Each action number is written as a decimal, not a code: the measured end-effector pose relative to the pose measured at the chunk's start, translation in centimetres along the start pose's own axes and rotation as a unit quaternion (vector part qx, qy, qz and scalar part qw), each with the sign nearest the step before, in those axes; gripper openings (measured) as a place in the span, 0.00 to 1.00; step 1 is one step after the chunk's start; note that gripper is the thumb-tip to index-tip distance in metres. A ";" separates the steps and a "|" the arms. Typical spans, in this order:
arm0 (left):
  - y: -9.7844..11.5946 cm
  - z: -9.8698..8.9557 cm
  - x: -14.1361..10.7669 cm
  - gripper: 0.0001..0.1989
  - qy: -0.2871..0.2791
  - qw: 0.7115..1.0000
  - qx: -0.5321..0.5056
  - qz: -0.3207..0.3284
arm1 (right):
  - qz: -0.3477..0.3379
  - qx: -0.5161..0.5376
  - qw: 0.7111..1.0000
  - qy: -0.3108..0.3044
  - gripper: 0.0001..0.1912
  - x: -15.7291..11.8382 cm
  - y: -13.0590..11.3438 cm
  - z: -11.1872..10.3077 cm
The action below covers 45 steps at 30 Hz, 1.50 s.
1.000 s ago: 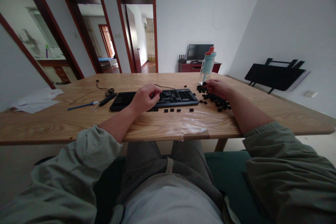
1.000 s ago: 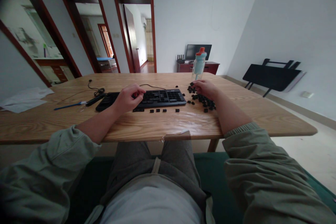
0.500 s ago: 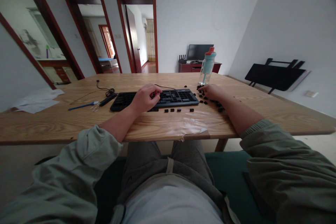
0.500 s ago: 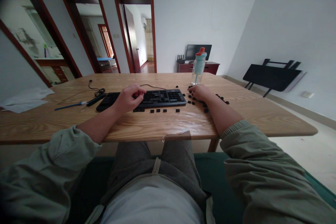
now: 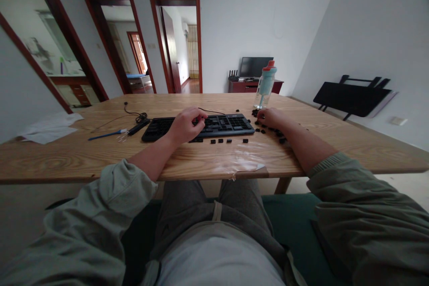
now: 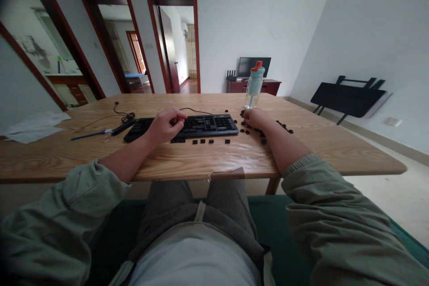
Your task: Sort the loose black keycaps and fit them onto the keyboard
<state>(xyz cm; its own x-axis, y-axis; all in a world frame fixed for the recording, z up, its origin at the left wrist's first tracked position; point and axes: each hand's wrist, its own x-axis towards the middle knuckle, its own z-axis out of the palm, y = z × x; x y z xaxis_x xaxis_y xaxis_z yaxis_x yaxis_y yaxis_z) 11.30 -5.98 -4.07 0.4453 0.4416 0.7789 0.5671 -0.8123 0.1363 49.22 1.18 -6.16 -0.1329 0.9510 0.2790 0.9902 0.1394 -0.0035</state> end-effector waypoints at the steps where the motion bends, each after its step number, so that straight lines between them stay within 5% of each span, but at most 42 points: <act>1: 0.0 0.0 0.0 0.07 -0.001 1.000 0.001 -0.001 | 0.008 0.028 1.000 0.007 0.12 0.0 -0.2 -0.2; 8: 1.1 0.5 0.6 0.08 -0.026 0.999 -0.010 0.034 | -0.049 0.358 0.932 -0.002 0.15 -2.0 -5.9 -5.0; 13: 3.4 1.6 2.8 0.11 -0.056 0.993 -0.002 0.099 | -0.131 0.550 0.808 -0.169 0.14 -3.5 -10.2 -6.4; 16: 4.1 2.6 3.7 0.11 -0.032 0.992 0.006 0.120 | -0.134 0.649 0.721 -0.202 0.16 -3.5 -10.9 -5.4; 19: 4.0 3.4 3.7 0.11 -0.019 0.992 0.009 0.127 | -0.120 0.693 0.675 -0.221 0.17 -3.4 -10.9 -4.6; 23: 3.4 3.8 2.9 0.12 -0.001 0.990 0.018 0.136 | -0.120 0.704 0.660 -0.233 0.17 -3.7 -11.0 -4.4; 37: 3.3 4.1 2.4 0.11 -0.017 0.990 0.011 0.136 | -0.105 0.691 0.686 -0.200 0.15 -4.1 -11.9 -4.2; 45: 3.5 3.8 2.5 0.09 0.030 0.997 0.006 0.069 | -0.110 0.724 0.653 -0.193 0.14 -4.4 -12.1 -4.7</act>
<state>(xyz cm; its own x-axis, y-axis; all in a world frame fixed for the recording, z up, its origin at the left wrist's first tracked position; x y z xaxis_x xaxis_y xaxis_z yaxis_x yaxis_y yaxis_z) 17.03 -6.28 -3.97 0.4780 0.3021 0.8248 0.5116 -0.8590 0.0182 38.01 -6.03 -2.86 -0.5422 0.8242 0.1633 -0.0950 0.1330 -0.9866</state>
